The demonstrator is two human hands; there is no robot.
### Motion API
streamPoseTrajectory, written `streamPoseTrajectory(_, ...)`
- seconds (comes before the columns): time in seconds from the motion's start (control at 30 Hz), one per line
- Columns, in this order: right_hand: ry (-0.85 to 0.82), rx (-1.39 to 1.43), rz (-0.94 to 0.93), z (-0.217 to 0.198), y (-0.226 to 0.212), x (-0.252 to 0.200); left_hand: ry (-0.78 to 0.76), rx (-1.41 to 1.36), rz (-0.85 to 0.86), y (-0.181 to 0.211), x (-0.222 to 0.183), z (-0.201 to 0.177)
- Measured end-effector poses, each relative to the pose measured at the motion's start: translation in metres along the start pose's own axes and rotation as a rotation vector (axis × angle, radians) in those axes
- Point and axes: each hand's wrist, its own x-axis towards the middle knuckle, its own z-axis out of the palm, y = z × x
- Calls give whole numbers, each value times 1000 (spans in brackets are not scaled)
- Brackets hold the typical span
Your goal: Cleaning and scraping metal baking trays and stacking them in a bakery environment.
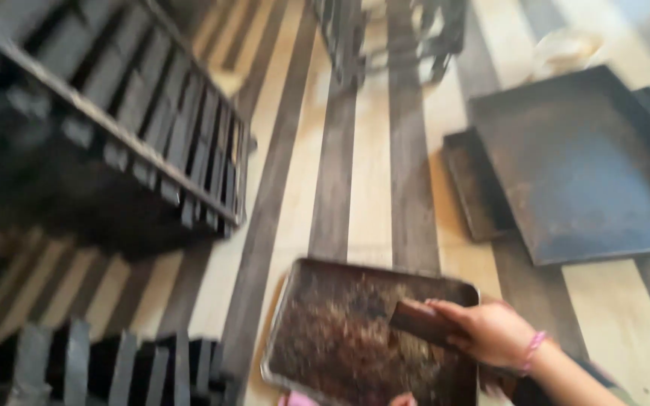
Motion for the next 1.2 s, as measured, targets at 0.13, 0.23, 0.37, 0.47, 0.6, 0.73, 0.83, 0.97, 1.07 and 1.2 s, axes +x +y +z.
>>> streamPoseTrajectory(0.13, 199, 51, -236, 23, 18, 31, 88, -53, -213, 115, -20, 3)
streamPoseTrajectory(0.23, 98, -17, 50, 4, -1, 60, -9, -102, -284, 196, 22, -9)
streamPoseTrajectory(0.37, 265, 16, 51, -8, 2, 103, -45, -84, -236, 176, 69, -10)
streamPoseTrajectory(0.47, 394, 140, 24, 2, 8, 115, -56, -51, -309, 190, 76, -29)
streamPoseTrajectory(0.6, 503, 325, 145, -3, 13, 137, -9, 137, -152, 222, 108, -83)
streamPoseTrajectory(0.73, 651, 596, 42, 22, 54, 198, 109, -170, -57, 179, 144, -126)
streamPoseTrajectory(0.83, 678, 817, 89, 33, 59, 206, 222, -151, -82, 199, 126, -147)
streamPoseTrajectory(0.97, 709, 952, 77, 23, 46, 199, 213, -300, -59, 206, 106, -142)
streamPoseTrajectory(1.07, 768, 1090, 36, 22, 57, 195, 164, -318, -50, 221, 97, -132)
streamPoseTrajectory(1.2, 850, 1223, -26, 57, 113, 221, 99, -273, -97, 243, 85, -121)
